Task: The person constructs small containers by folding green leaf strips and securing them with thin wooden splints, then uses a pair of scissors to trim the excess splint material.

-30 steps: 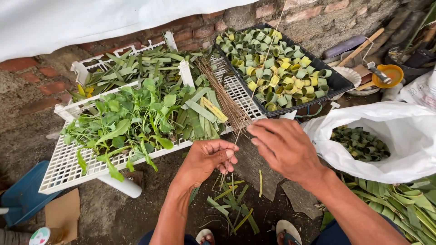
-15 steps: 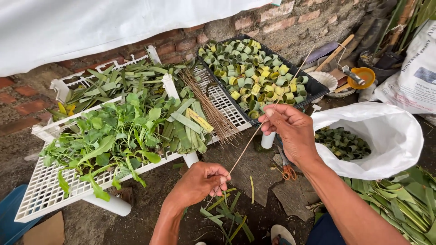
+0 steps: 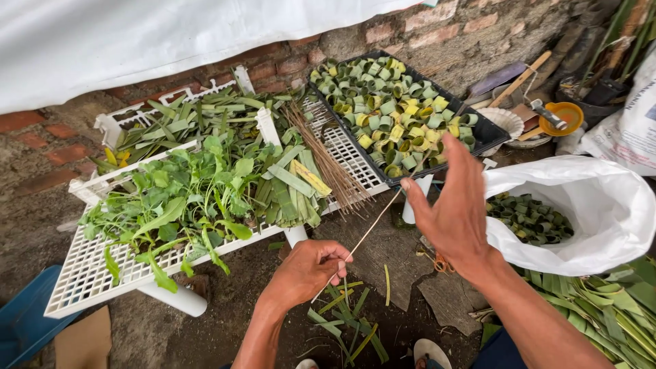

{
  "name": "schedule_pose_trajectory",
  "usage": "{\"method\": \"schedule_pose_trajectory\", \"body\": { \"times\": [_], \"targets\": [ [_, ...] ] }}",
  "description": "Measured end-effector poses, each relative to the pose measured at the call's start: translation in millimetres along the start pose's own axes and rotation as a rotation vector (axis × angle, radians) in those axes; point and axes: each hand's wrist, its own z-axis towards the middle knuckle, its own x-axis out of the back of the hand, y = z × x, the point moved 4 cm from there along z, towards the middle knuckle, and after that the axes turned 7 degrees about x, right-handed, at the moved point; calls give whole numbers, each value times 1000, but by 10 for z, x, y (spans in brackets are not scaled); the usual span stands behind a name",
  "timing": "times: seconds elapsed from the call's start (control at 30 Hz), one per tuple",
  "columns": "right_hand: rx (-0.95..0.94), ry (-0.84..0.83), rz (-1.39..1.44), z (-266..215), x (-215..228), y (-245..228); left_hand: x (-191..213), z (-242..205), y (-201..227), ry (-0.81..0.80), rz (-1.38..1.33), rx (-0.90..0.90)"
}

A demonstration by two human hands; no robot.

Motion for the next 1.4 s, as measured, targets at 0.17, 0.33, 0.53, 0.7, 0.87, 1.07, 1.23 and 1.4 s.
{"method": "schedule_pose_trajectory", "body": {
  "times": [0.17,0.33,0.53,0.7,0.87,1.07,1.23,1.4],
  "targets": [
    [755,-113,-389,-280,-30,-504,-110,68,-25,82,109,-230],
    [817,-506,-274,-584,-284,-119,-96,-359,291,355,373,-568],
    [462,-556,-357,-322,-68,238,-239,-1533,1073,782,858,-681],
    [571,-379,-628,-319,-118,371,-47,-1531,1259,856,625,-654],
    [391,-342,-398,-346,3,563,227,-1331,1729,892,440,-705],
    [336,-322,-351,-405,76,724,475,-791,1268,955,251,-759],
    [362,-324,-293,-411,29,675,833,537,21,828,125,-301],
    [365,-420,-255,-388,-71,683,971,1082,-254,904,431,183]
  ]
}}
